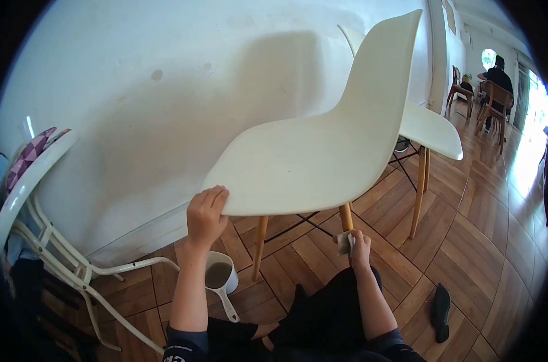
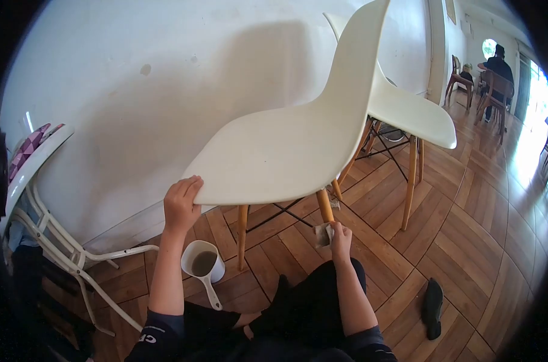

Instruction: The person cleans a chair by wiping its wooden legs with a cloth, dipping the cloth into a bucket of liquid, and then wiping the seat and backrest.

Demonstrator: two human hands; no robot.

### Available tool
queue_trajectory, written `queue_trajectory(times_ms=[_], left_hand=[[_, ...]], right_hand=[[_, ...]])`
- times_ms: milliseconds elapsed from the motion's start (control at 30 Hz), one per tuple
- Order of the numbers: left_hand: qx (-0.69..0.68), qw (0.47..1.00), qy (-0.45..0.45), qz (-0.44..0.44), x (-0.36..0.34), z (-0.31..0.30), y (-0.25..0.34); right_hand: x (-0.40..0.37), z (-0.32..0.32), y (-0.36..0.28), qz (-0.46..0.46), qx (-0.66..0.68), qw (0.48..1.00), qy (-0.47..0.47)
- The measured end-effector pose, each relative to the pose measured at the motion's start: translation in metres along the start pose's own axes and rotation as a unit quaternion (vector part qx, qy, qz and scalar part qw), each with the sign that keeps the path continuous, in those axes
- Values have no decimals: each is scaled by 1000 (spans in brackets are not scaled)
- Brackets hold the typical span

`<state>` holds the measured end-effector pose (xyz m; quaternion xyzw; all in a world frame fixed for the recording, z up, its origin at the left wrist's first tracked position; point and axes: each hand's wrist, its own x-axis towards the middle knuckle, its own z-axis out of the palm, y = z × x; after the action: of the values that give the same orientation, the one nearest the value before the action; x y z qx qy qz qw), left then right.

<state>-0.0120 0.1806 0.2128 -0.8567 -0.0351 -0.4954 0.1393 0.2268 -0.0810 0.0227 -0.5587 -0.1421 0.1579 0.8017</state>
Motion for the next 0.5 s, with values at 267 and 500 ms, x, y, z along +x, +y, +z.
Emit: queue_trajectory(times_ms=[267,500], left_hand=[[-2,998,50,-36,5,-5,64],[-114,978,45,-169,-73,-31,85]], right_hand=[[11,-15,-17,-51,44,994,84],[-47,-3,0,22,190,981,19]])
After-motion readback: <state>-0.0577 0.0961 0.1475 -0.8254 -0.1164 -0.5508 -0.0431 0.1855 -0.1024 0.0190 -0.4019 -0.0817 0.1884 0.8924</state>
